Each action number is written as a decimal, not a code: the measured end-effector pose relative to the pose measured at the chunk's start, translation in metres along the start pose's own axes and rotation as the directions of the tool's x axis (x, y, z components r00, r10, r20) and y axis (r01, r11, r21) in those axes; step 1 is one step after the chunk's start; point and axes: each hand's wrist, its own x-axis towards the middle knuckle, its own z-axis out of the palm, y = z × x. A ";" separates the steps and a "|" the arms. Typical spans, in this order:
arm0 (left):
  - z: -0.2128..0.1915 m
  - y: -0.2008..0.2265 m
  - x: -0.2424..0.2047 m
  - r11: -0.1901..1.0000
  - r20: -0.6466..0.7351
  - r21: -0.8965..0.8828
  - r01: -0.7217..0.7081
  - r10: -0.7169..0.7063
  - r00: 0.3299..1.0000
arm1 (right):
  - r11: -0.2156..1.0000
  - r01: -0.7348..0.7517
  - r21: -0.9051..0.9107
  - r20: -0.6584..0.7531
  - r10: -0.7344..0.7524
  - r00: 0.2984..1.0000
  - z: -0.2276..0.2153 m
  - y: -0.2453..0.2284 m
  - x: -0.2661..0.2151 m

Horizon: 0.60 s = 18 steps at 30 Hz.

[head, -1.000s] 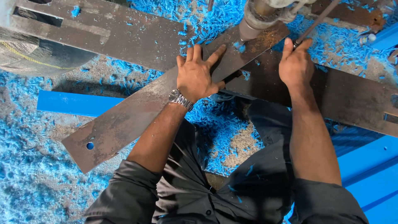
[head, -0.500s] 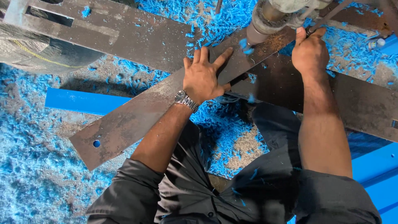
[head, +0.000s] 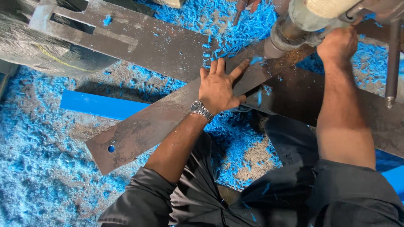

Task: The person sits on a chair and holds a long rusty metal strip under a bench drill press, drilling holes through it. They then align a blue plastic bar with the drilled strip, place drilled blue bars onto a stack, and continue drilling more holes in the metal strip.

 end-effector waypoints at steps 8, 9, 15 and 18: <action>-0.005 0.003 0.003 1.000 0.005 0.001 0.005 -0.005 1.000 | 0.976 0.086 -0.200 -0.226 -0.131 0.965 0.024 0.033 0.026; -0.006 0.002 0.000 1.000 0.016 -0.008 0.016 -0.016 1.000 | 0.985 0.103 -0.138 -0.242 -0.135 0.961 0.027 0.028 0.030; 0.000 0.000 0.000 1.000 -0.044 -0.006 0.003 -0.003 0.999 | 0.984 0.178 0.023 -0.279 -0.165 0.946 -0.029 0.035 0.031; -0.001 0.001 0.000 1.000 0.006 0.011 -0.003 0.003 1.000 | 0.994 0.070 -0.089 0.002 -0.070 0.998 -0.110 0.005 -0.003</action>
